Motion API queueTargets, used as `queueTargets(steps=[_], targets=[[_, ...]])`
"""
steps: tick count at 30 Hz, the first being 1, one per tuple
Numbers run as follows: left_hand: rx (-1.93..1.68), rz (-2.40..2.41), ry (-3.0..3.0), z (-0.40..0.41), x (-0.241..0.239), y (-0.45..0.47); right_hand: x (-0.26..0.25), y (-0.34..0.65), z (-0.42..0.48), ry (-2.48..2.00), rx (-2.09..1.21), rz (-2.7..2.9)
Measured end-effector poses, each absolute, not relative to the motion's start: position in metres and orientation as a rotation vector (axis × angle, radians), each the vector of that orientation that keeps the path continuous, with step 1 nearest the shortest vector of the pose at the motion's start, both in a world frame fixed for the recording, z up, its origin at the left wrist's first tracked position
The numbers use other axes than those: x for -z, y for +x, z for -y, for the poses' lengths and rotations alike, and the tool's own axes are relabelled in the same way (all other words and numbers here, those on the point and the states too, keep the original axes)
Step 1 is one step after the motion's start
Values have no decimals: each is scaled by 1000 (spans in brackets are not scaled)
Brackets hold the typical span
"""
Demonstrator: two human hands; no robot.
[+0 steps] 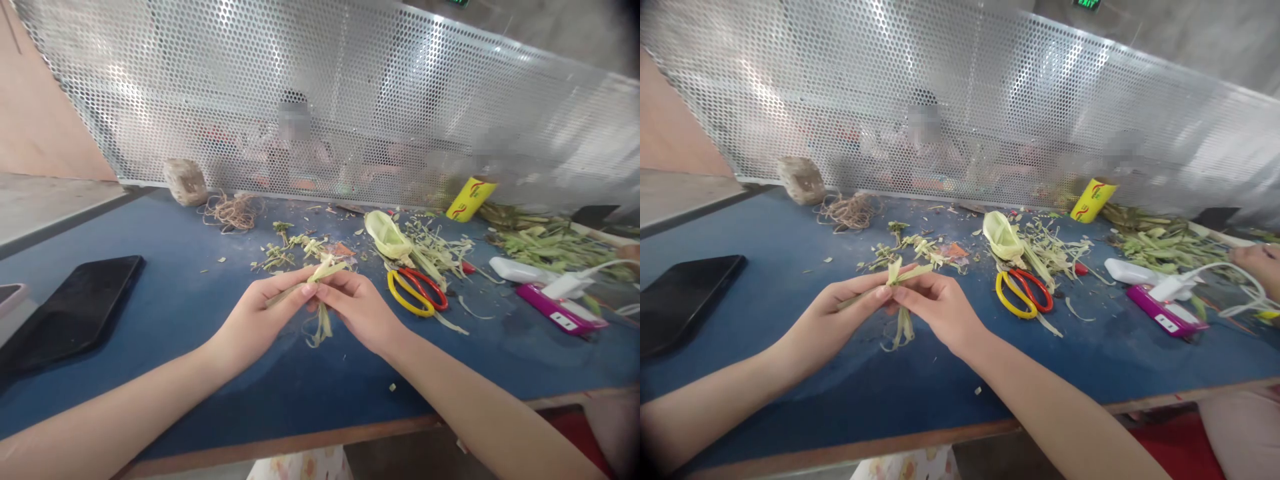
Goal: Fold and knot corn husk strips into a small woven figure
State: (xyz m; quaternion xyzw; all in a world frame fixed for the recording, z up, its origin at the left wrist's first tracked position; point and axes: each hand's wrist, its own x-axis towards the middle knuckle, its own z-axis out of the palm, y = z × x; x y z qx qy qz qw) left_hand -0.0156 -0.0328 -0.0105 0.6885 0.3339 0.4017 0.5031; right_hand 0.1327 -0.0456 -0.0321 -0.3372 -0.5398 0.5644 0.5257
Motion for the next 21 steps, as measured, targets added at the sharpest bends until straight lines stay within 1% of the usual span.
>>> queueTargets(steps=[3,7,12,21], targets=[[-950,-829,1664,31,12,-15,34,133,43,-761,-1463,1261],[-894,-713,1485,32,13,-14,32,132,43,-705,-1482,1280],[-870,-625,1275,33,11,-15,27,132,45,-766,-1454,1281],[-884,-668,1294,35,10,-15,26,134,48,-866,-1281,1392]])
